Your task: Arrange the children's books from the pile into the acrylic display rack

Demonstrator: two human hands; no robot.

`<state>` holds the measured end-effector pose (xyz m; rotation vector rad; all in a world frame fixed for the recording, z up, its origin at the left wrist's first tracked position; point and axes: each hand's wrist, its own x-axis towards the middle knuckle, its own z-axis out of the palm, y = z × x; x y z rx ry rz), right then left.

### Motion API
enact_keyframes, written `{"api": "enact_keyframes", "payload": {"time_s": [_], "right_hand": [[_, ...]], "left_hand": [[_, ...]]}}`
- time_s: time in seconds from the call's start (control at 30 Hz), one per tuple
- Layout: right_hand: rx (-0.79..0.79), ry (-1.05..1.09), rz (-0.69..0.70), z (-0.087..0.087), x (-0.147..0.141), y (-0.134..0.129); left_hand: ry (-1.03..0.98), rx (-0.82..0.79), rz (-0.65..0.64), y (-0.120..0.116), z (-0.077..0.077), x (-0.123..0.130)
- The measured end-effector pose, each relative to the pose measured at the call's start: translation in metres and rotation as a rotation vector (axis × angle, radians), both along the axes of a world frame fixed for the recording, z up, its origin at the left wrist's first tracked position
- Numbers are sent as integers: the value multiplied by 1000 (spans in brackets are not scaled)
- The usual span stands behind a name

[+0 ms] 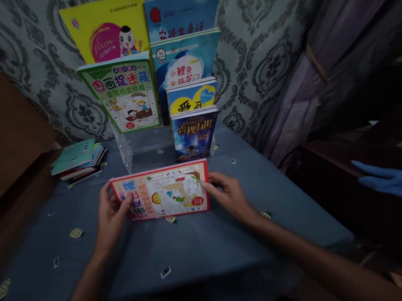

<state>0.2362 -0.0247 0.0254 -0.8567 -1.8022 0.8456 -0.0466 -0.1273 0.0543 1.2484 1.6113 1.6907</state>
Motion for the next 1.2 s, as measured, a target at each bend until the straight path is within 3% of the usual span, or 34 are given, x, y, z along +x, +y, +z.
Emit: {"api": "enact_keyframes", "payload": {"time_s": [0.1,0.17,0.3,0.47,0.67,0.73,0.9,0.97,1.07,1.2], "right_hand": [[-105,-21,-10,-20,-13,23],[-121,-115,-25,-30,-18,33],[-104,-377,-78,-36,-21,43],[3,-602,-135,-33,-18,37],[214,-685,-120,-28,-23,28],[307,-639,11,-23,-36,21],[474,-547,677,-11,-88,-17],[523,-564,839,-10,-107,-32],[552,-583,917,-14,-127,-38],[532,-584,881,-20,-145,-17]], "left_hand": [[-141,-58,-71,27,-24,-6],[-106,-117,-69,36,-41,-13],[322,-203,24,39,-63,-27],[916,-271,150,33,-65,-29],[1154,-374,75,28,-62,-24],[1152,-383,55,29,-61,-28],[1018,-341,-43,35,-56,-51],[969,-337,-92,37,-53,-62],[905,-322,-144,40,-49,-73],[806,-315,-156,44,-46,-81]]}}
